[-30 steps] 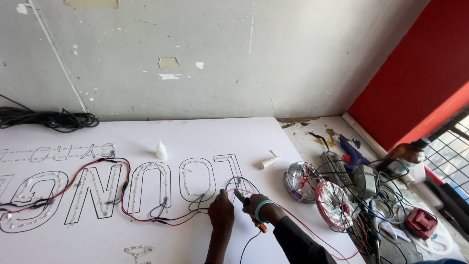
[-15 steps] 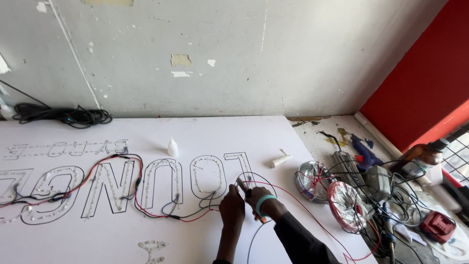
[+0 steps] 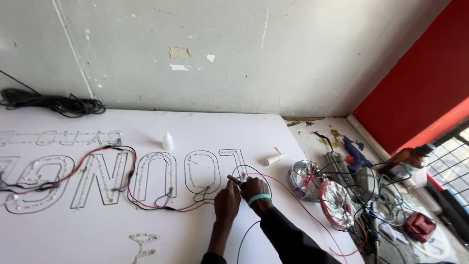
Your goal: Connecting and routing electrical wires for LED letters on a sign board using hand tools.
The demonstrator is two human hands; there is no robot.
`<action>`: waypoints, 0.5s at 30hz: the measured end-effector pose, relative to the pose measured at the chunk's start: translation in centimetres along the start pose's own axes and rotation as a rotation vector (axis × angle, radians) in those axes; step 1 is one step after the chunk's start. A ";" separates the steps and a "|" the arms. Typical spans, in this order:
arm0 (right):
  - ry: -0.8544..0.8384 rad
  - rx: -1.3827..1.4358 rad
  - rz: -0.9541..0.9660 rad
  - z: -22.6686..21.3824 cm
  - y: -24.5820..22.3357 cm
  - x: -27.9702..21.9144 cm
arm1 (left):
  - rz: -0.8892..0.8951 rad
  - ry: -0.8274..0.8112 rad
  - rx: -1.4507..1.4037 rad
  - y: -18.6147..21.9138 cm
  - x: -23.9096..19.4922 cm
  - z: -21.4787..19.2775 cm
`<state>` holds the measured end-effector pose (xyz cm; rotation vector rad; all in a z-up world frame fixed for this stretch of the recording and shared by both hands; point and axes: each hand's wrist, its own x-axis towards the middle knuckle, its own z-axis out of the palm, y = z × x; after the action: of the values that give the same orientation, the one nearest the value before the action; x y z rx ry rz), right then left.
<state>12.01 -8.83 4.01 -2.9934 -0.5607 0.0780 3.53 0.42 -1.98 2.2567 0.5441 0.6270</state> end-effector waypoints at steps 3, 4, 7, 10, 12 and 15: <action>0.010 -0.061 0.000 0.1 0.5 0.3 | 0.085 -0.046 -0.066 -0.1 -0.3 0.4; 0.016 -0.059 0.013 0.2 0.3 0.7 | 0.097 -0.053 -0.070 -0.4 -0.2 0.9; -0.062 -0.090 0.050 -0.7 -1.0 0.7 | 0.068 -0.045 -0.084 -1.3 0.1 1.7; -0.132 -0.090 0.107 -3.6 -2.3 -0.7 | -0.017 -0.171 -0.137 -0.9 0.0 1.2; -0.141 -0.046 0.143 -4.2 -2.9 -0.7 | -0.037 -0.150 -0.108 -0.7 -0.3 0.5; -0.131 -0.008 0.161 -4.0 -2.7 -0.9 | -0.032 -0.165 -0.086 0.1 -0.6 -0.4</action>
<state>10.47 -7.01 8.27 -3.0521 -0.3307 0.2858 2.82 0.23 -1.83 2.1903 0.4615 0.4349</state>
